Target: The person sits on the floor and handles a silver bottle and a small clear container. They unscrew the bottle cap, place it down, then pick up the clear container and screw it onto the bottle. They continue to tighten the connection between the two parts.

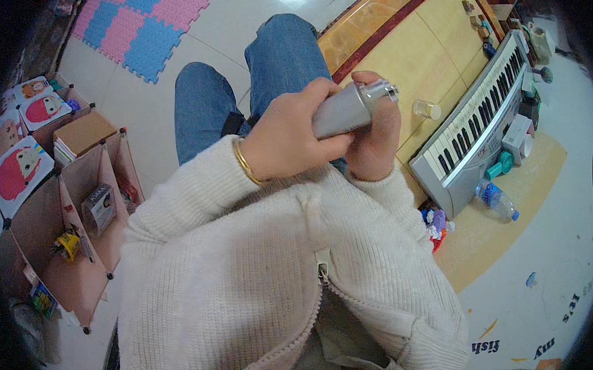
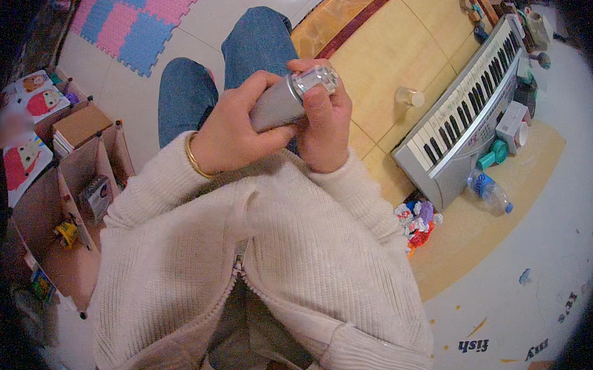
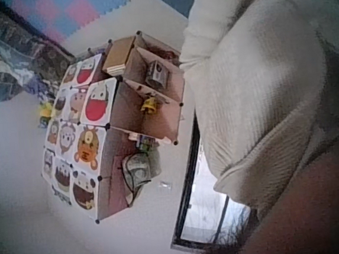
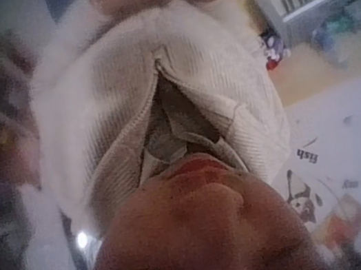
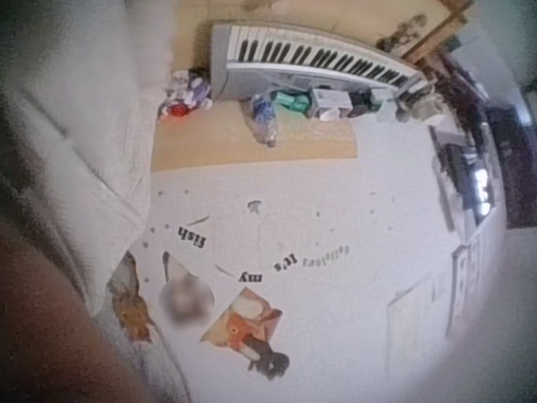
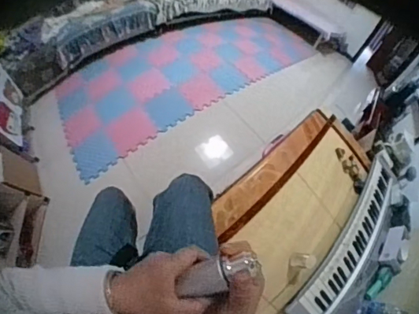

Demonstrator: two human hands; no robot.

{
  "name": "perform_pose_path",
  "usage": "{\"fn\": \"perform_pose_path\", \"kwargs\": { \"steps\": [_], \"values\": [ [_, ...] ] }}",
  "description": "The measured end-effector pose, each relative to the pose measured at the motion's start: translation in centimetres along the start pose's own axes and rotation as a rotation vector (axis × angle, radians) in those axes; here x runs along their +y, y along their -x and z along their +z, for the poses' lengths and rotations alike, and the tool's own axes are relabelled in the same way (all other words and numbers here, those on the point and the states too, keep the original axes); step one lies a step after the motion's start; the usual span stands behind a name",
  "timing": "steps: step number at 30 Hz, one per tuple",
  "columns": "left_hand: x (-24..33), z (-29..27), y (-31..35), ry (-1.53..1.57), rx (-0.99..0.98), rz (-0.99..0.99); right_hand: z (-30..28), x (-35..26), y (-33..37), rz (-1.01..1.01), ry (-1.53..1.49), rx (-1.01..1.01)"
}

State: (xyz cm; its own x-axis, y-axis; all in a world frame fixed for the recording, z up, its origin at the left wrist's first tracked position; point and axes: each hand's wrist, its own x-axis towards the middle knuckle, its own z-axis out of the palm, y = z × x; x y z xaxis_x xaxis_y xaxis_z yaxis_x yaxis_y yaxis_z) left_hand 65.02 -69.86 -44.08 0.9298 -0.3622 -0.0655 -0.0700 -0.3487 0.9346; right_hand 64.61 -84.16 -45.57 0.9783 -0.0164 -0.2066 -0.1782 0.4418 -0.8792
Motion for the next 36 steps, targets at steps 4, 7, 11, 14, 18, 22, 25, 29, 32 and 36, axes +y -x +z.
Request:
{"fn": "perform_pose_path", "kwargs": {
  "steps": [4,7,11,14,18,22,25,29,32,36],
  "values": [
    [-0.6,-2.6,0.0,0.554,-0.470,-0.300,-2.1,-1.7,-0.5,-0.028,0.218,-0.230],
    [-1.2,-3.2,0.6,0.960,-0.738,-0.586,-3.0,-2.5,-0.9,-0.261,0.497,-0.431],
    [-1.8,-2.6,1.2,0.970,-0.858,-0.580,-3.0,-3.4,-3.1,-0.724,0.850,-0.751],
    [-1.1,-3.5,0.7,0.860,-0.885,-0.575,-2.9,-3.0,-2.8,-0.658,0.800,-0.772],
    [-1.3,-3.8,0.9,0.467,-0.716,-0.283,-2.6,-2.0,-1.5,-0.490,0.743,-0.655],
    [0.4,-3.7,1.1,-0.084,-0.412,-0.009,-2.8,-1.5,0.2,-0.136,0.683,-0.417],
    [1.0,-2.1,1.3,-0.588,-0.212,0.026,-2.6,-0.7,0.1,0.124,0.531,-0.233],
    [0.2,-0.9,1.8,-0.413,-0.067,0.155,-2.8,-1.0,-0.1,0.183,0.442,-0.207],
    [0.8,-2.0,1.4,0.725,-0.395,-0.452,-3.1,-0.7,-0.7,0.003,0.408,-0.241],
    [-0.1,-2.9,2.1,1.181,-0.602,-0.749,-2.4,-1.6,-0.8,0.008,0.487,-0.359]
  ]
}}
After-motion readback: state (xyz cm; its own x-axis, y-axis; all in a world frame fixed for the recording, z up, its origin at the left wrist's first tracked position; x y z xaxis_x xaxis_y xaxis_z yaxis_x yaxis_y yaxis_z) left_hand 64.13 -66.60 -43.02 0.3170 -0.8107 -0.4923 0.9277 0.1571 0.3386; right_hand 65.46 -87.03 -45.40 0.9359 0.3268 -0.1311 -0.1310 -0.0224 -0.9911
